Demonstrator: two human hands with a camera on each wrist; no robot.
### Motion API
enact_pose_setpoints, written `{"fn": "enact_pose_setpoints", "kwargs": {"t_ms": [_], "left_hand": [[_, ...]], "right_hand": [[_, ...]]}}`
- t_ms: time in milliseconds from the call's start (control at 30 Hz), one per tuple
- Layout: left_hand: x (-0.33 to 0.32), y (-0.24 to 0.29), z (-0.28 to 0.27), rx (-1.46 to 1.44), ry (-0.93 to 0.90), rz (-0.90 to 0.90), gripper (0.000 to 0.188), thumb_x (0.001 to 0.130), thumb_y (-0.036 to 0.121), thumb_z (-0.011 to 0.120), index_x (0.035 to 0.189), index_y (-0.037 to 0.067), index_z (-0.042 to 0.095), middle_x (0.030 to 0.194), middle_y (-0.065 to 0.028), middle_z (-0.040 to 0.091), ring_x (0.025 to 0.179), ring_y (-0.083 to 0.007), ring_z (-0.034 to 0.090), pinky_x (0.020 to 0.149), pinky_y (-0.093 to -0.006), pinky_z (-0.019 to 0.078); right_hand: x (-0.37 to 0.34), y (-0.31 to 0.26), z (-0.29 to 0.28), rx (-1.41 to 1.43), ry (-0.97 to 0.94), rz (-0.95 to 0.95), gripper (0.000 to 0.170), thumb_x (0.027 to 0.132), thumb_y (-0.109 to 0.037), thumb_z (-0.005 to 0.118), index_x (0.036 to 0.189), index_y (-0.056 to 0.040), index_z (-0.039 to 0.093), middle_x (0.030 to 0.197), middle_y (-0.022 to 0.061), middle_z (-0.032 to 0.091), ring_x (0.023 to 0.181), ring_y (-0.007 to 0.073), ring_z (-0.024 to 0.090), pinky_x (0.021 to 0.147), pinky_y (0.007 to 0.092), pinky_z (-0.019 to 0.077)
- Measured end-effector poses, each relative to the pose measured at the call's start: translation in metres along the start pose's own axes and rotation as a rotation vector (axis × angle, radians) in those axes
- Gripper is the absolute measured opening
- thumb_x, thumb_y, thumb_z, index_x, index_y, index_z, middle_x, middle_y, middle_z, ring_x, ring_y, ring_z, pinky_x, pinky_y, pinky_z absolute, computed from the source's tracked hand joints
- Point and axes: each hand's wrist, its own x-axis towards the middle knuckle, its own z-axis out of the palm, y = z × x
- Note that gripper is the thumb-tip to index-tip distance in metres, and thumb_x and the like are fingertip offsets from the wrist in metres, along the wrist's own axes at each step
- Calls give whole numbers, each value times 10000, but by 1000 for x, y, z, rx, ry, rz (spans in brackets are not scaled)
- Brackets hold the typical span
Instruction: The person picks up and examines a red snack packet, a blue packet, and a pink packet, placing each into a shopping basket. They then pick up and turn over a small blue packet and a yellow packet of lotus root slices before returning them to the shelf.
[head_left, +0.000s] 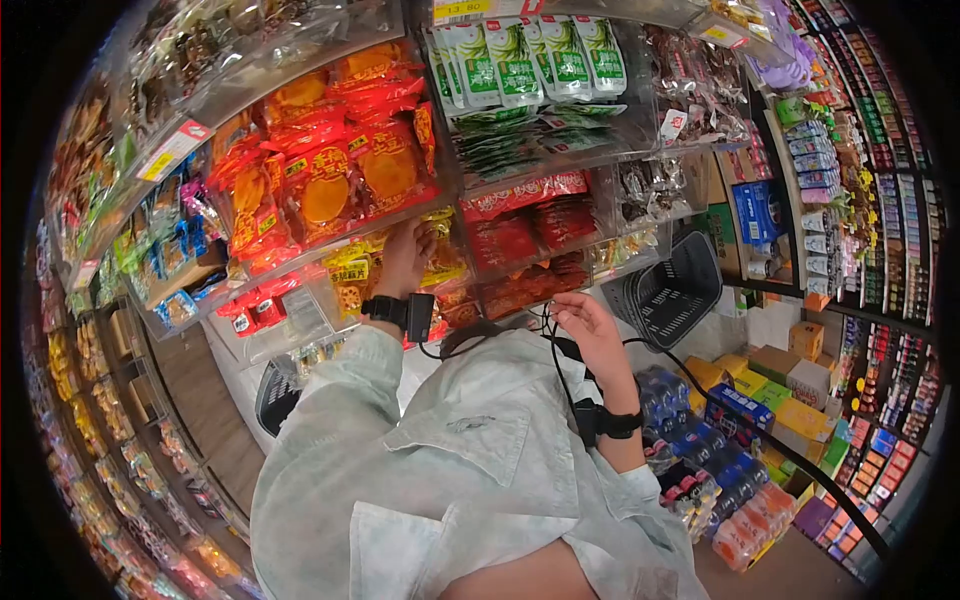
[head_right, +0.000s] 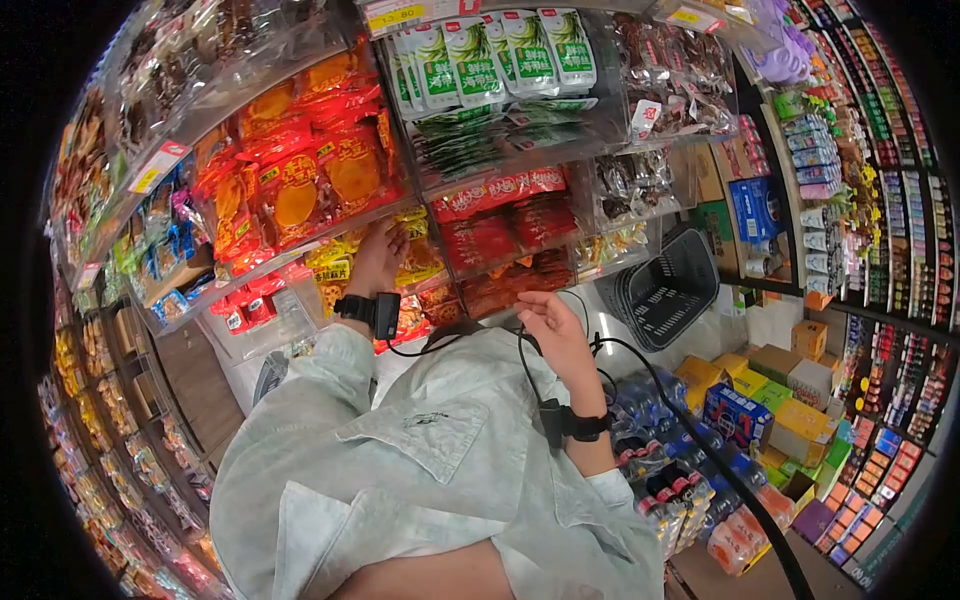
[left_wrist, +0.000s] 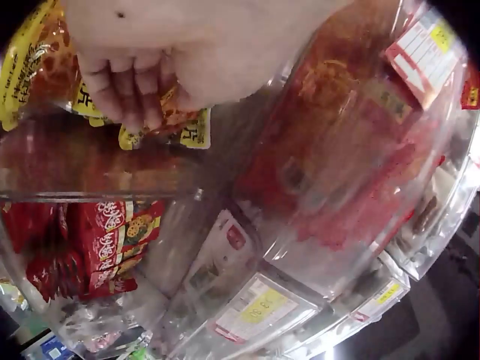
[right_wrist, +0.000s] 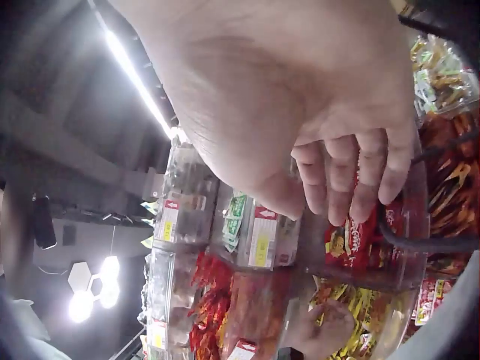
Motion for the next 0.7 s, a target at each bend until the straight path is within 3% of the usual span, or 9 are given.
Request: {"fn": "enact_pose_setpoints", "kwargs": {"t_ms": [167, 367, 500, 700], "left_hand": [[20, -8, 10, -6, 54, 29, 204, 1037, 236, 670, 1192, 163, 560, 965, -29, 601, 950, -204, 628, 912, -379, 530], [-10, -11, 4, -4, 20, 120, 209, 1030, 206, 673, 1197, 154, 558, 946, -29, 606, 913, -174, 628, 839, -353, 538], [-79, -8, 21, 302, -20, 295, 153, 1035, 213, 668, 1125, 97, 625, 884, -17, 637, 820, -120, 613, 750, -292, 496], [-207, -40, 54, 551, -122, 430, 150, 1055, 214, 657, 1054, 65, 643, 926, 5, 648, 872, -98, 614, 806, -275, 496]], "right_hand": [[-9, 5, -4, 27, 53, 3, 293, 1043, -77, 627, 1318, 24, 604, 1244, 102, 685, 1175, 170, 642, 1007, 301, 511], [-13, 3, -8, 6, 10, -21, 301, 1048, -101, 615, 1325, 18, 601, 1263, 100, 685, 1206, 185, 640, 1056, 334, 494], [-14, 4, -12, 20, -97, -94, 288, 1048, -91, 626, 1313, 20, 605, 1258, 99, 687, 1204, 179, 646, 1048, 318, 502], [-33, 0, -30, -45, -306, -155, 321, 1047, -97, 638, 1346, 9, 592, 1290, 94, 685, 1221, 173, 639, 1049, 318, 500]]}}
